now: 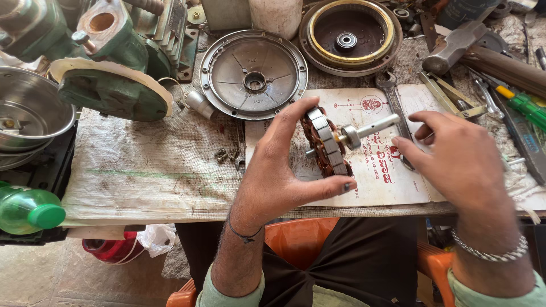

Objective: The person holds a motor armature in one hand and files its surface with a flat file, rotating the armature to work around it. They set the file down, pick up a wrench, and continue turning and handling the armature on the workbench.

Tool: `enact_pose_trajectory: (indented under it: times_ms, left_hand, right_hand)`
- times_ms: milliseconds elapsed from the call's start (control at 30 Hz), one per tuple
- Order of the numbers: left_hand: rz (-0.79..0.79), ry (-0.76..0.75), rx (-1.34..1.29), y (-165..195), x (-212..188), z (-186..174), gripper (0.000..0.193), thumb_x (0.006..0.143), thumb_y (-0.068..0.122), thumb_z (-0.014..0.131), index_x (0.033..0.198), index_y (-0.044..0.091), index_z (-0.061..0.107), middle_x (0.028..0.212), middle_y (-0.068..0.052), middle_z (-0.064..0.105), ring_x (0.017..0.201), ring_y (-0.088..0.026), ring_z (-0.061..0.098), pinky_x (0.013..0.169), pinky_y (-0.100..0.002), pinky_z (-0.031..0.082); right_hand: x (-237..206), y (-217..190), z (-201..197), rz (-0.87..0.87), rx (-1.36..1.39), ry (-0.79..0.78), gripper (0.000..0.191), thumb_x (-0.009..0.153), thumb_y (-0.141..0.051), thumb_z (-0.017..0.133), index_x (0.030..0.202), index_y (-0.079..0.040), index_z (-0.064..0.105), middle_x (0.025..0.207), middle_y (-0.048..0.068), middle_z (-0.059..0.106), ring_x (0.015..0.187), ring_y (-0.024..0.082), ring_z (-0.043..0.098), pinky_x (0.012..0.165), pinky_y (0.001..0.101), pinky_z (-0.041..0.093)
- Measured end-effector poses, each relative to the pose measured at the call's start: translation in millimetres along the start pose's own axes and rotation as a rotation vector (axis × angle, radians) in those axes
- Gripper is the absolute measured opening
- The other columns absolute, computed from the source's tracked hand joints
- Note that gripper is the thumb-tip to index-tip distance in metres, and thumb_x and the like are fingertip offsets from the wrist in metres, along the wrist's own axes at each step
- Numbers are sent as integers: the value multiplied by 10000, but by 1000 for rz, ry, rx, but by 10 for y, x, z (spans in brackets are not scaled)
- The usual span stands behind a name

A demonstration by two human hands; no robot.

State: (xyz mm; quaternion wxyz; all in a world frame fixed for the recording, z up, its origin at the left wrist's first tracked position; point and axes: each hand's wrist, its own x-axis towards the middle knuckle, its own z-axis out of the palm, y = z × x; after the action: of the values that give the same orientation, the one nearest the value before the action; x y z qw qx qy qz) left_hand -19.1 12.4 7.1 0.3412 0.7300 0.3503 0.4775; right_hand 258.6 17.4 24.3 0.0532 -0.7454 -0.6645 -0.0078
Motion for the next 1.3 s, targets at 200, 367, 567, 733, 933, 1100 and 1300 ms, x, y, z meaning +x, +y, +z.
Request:
enact_pose_trajectory:
  times_ms: [200,367,567,733,933,1100,1300]
  left_hand:
    - [-33,26,50,31,-5,-29,1100,659,439,972,1551,60,452,1483,-191,599,1442,-322,585,1217,-461,484]
    - [-25,44,59,29,9,-30,1090,672,490,964,1535,52,462,1409,-183,651,1385,-303,633,1181,-444,521]
    - [-56,64,48,27,7,-36,1059,678,526,952,1504,55,485,1297,-152,720,1275,-270,721,1119,-416,571]
    - [-49,78,60,18,11,-19,1045,693,524,952,1493,42,482,1232,-142,740,1204,-258,757,1067,-407,609]
    - [-103,102,65,12,24,-12,1034,685,546,935,1466,43,482,1122,-115,770,1100,-227,792,1016,-392,634]
    - [-69,115,80,22,14,-12,1036,701,552,943,1474,41,479,1133,-118,771,1130,-228,786,1074,-402,615]
    - [-68,133,135,7,-8,20,1066,629,598,956,1420,64,480,1103,-81,722,1090,-216,755,969,-386,634]
  right_hand:
    - [-3,4,50,112,-43,-111,585,890,-377,715,1418,-134,651,1006,110,763,916,282,742,906,415,564]
    - [-58,74,41,-7,-82,8,488,906,-362,666,1326,-119,721,1124,203,701,1017,344,697,911,463,539]
    - [-146,225,-69,-26,15,-45,448,985,-243,575,1396,-121,706,955,217,749,829,333,717,796,427,559]
    - [-346,540,-158,-50,305,-197,450,970,-180,617,1413,-175,694,815,41,738,558,201,634,540,340,536]
    - [-612,874,-36,-202,568,-195,531,938,-82,549,1441,-119,713,817,37,733,575,107,603,514,270,572]
    - [-706,710,-108,-395,494,-149,520,898,-168,599,1400,-154,732,799,-35,752,680,80,722,675,269,571]
    - [-739,167,-277,-158,327,-191,479,880,-250,649,1349,-201,728,787,27,765,657,188,724,664,333,573]
